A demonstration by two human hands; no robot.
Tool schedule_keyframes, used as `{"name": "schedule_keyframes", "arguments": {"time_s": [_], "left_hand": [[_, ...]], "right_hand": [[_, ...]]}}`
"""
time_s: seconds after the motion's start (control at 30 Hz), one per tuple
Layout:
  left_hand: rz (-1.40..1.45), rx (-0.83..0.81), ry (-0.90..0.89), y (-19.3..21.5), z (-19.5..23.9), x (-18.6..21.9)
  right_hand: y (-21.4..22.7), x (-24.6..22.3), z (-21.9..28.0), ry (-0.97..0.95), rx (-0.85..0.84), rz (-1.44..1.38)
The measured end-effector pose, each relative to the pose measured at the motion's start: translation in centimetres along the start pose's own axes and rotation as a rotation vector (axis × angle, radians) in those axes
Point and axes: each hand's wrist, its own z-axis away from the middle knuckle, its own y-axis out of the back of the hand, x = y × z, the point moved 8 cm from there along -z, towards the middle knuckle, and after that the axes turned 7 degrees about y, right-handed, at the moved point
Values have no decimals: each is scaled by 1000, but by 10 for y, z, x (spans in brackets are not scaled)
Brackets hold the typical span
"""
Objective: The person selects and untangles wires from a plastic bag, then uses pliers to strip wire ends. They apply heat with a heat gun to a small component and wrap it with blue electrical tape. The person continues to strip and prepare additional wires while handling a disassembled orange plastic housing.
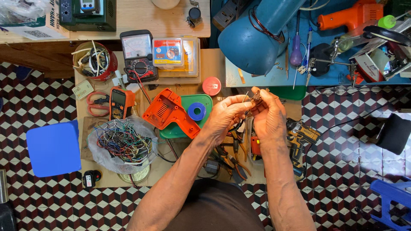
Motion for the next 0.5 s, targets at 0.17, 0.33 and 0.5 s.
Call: {"name": "schedule_keyframes", "arguments": {"time_s": [0.17, 0.33, 0.5], "left_hand": [[56, 17, 17, 2, -3, -2], [60, 27, 73, 4, -6, -8], [71, 19, 90, 6, -9, -16]], "right_hand": [[-7, -17, 9, 155, 31, 158], [-13, -25, 9, 258, 31, 257], [-14, -26, 9, 298, 25, 282]]}}
